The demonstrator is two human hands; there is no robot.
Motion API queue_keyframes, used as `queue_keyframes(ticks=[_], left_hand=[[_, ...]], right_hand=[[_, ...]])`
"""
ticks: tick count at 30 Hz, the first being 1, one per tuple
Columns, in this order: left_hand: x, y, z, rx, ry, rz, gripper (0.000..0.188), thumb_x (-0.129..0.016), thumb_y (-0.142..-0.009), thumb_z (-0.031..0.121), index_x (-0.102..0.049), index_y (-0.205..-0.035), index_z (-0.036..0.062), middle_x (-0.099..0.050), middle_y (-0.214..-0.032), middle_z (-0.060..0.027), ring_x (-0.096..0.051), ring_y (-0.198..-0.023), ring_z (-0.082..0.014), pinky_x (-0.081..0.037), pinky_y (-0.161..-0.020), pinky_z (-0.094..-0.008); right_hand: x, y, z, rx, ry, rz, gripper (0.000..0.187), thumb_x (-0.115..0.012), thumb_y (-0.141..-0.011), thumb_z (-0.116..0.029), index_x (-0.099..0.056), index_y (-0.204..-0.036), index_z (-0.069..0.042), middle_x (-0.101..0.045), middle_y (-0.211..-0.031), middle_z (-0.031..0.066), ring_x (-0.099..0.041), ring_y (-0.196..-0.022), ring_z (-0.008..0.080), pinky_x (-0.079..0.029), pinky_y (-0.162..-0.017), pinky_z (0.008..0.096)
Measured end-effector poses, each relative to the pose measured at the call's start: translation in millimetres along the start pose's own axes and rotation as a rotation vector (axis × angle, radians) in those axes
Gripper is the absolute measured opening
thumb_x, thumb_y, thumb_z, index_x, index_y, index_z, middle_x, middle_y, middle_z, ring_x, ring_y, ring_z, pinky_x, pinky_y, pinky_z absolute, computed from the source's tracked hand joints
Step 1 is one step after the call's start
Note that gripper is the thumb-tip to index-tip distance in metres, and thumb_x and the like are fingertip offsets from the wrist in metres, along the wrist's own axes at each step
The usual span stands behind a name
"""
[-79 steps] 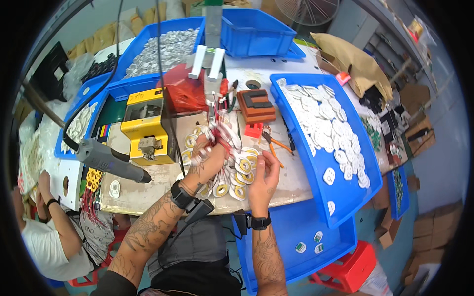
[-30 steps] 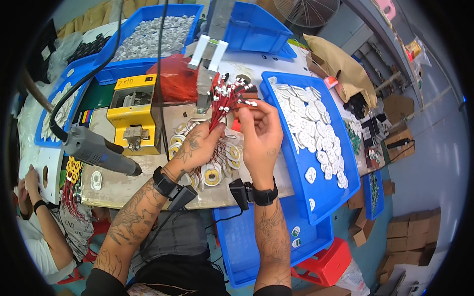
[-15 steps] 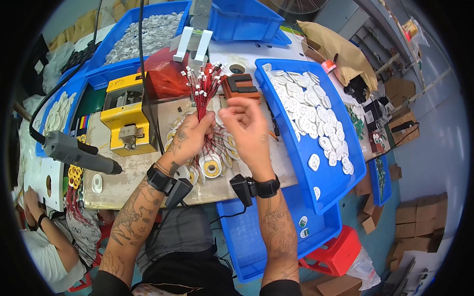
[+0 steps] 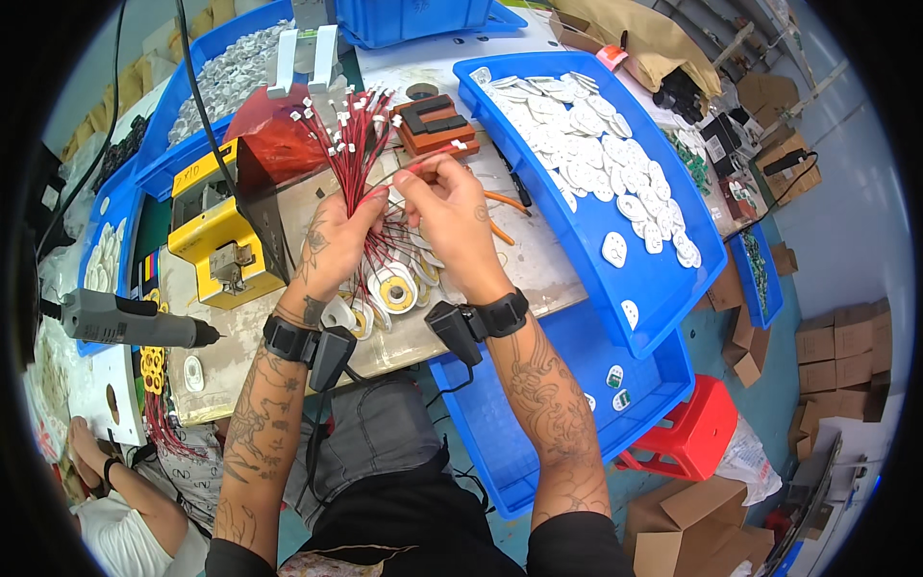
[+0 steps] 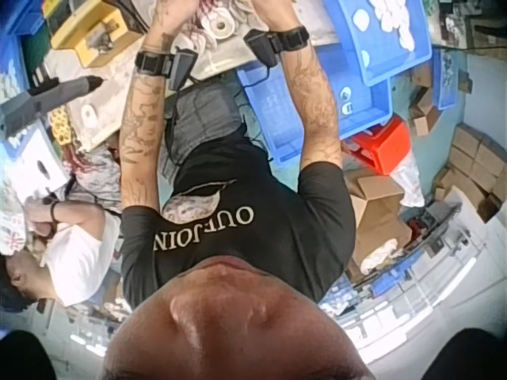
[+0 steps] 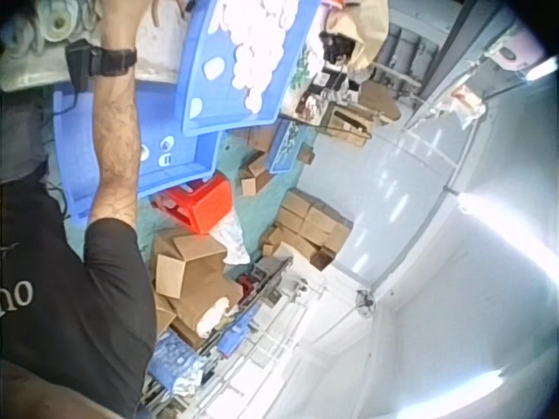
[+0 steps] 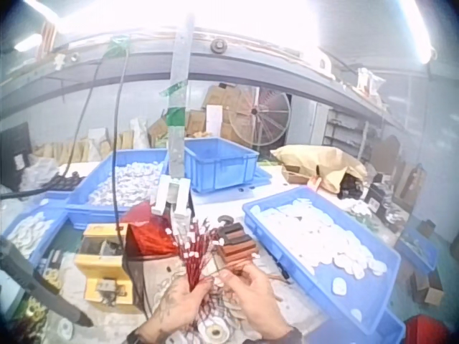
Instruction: Assembling and processing electronic components using a handheld tool on a workbench.
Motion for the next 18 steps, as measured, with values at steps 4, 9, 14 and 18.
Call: queue_keyframes(ticks=[4, 9, 14, 18], left_hand=[[-1, 3, 8, -0.085, 0.001, 0.028, 0.026, -0.067, -0.104, 0.028, -0.071, -0.101, 0.0023, -0.061, -0.075, 0.0008, -0.054, -0.068, -0.0097, -0.044, -0.063, -0.0294], [-1, 4, 9, -0.082, -0.058, 0.059, 0.025, -0.066, -0.104, 0.027, -0.07, -0.101, 0.0021, -0.06, -0.074, 0.0004, -0.054, -0.067, -0.0094, -0.044, -0.062, -0.0304], [-2, 2, 10, -0.15, -0.067, 0.066, 0.027, -0.063, -0.105, 0.026, -0.068, -0.1, 0.0001, -0.062, -0.075, -0.0023, -0.056, -0.066, -0.012, -0.045, -0.061, -0.0332], [-2, 2, 6, -0.116, -0.132, 0.068, 0.027, -0.062, -0.104, 0.025, -0.068, -0.099, -0.0004, -0.063, -0.075, -0.0026, -0.056, -0.066, -0.0127, -0.045, -0.061, -0.0336]], right_hand=[[7, 8, 4, -0.07, -0.412, -0.015, 0.016, -0.068, -0.101, -0.012, -0.06, -0.112, -0.003, -0.069, -0.098, 0.0097, -0.065, -0.084, 0.0151, -0.052, -0.074, 0.0304], [9, 7, -5, -0.013, -0.421, -0.065, 0.024, -0.064, -0.104, -0.01, -0.057, -0.125, -0.003, -0.07, -0.102, 0.0101, -0.066, -0.088, 0.0161, -0.052, -0.076, 0.0305], [3, 5, -18, 0.119, -0.486, -0.071, 0.047, -0.064, -0.105, -0.01, -0.049, -0.148, 0.0, -0.074, -0.111, 0.0121, -0.067, -0.091, 0.0137, -0.051, -0.078, 0.0286], [2, 5, -26, 0.198, -0.335, -0.022, 0.04, -0.064, -0.105, -0.009, -0.052, -0.142, 0.0, -0.075, -0.114, 0.0141, -0.067, -0.092, 0.0132, -0.052, -0.079, 0.0288]])
Point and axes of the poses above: each hand's wrist, its own y-axis away from the middle knuckle, its own x-axis out of the back of the hand, z = x × y, the point moved 6 cm from there along -y, towards the middle knuckle
